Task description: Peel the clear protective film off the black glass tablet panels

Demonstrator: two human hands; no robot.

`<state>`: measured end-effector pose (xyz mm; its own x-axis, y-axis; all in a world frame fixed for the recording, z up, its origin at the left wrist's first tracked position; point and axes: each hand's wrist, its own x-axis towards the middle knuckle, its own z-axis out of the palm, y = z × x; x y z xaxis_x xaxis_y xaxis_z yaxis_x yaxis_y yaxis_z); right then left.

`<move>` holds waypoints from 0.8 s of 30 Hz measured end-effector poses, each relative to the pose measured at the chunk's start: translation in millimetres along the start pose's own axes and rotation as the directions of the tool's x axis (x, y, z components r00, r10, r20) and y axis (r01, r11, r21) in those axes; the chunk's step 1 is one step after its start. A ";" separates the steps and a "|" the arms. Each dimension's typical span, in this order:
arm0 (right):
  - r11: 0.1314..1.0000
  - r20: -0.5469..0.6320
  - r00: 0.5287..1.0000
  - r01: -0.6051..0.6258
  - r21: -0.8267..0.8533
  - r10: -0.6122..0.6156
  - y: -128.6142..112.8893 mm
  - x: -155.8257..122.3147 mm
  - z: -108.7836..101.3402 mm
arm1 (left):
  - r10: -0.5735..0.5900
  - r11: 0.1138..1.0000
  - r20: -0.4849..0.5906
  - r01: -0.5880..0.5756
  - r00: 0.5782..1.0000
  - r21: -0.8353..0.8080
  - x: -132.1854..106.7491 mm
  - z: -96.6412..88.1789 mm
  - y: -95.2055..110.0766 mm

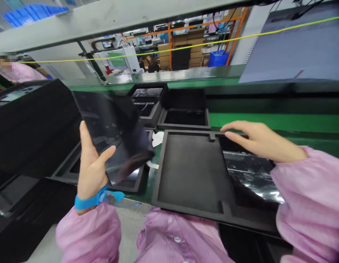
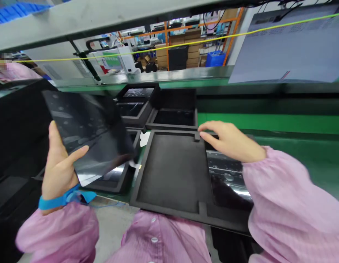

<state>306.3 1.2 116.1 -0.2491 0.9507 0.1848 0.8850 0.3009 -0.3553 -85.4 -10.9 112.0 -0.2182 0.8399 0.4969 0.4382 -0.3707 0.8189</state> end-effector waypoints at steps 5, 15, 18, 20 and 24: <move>0.981 0.121 0.981 -0.136 -0.136 0.153 57.9 1.6 54.7 | 0.009 0.832 0.279 -0.162 0.960 0.530 6.2 -1.4 -44.7; 0.961 0.459 0.845 0.257 0.098 -0.273 44.1 -47.4 71.4 | -0.296 0.632 0.402 -0.138 0.866 0.763 -30.7 50.5 -117.7; 0.935 0.350 0.867 0.321 0.153 -0.355 51.1 -63.5 87.0 | -0.314 0.656 0.428 -0.131 0.847 0.743 -31.7 56.2 -126.7; 0.916 0.256 0.880 0.376 0.141 -0.401 49.9 -68.6 98.6 | -0.319 0.686 0.455 -0.129 0.832 0.716 -27.9 56.3 -131.2; 0.898 0.067 0.904 0.407 0.169 -0.422 33.3 -67.9 107.0 | -0.305 0.766 0.514 -0.114 0.802 0.632 -20.4 52.6 -127.2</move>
<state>310.6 -45.3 -6.4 -0.6253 0.7374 0.2555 0.6269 0.6696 -0.3982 -90.8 40.0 -17.4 0.1400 0.9902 0.0012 0.9121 -0.1294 0.3890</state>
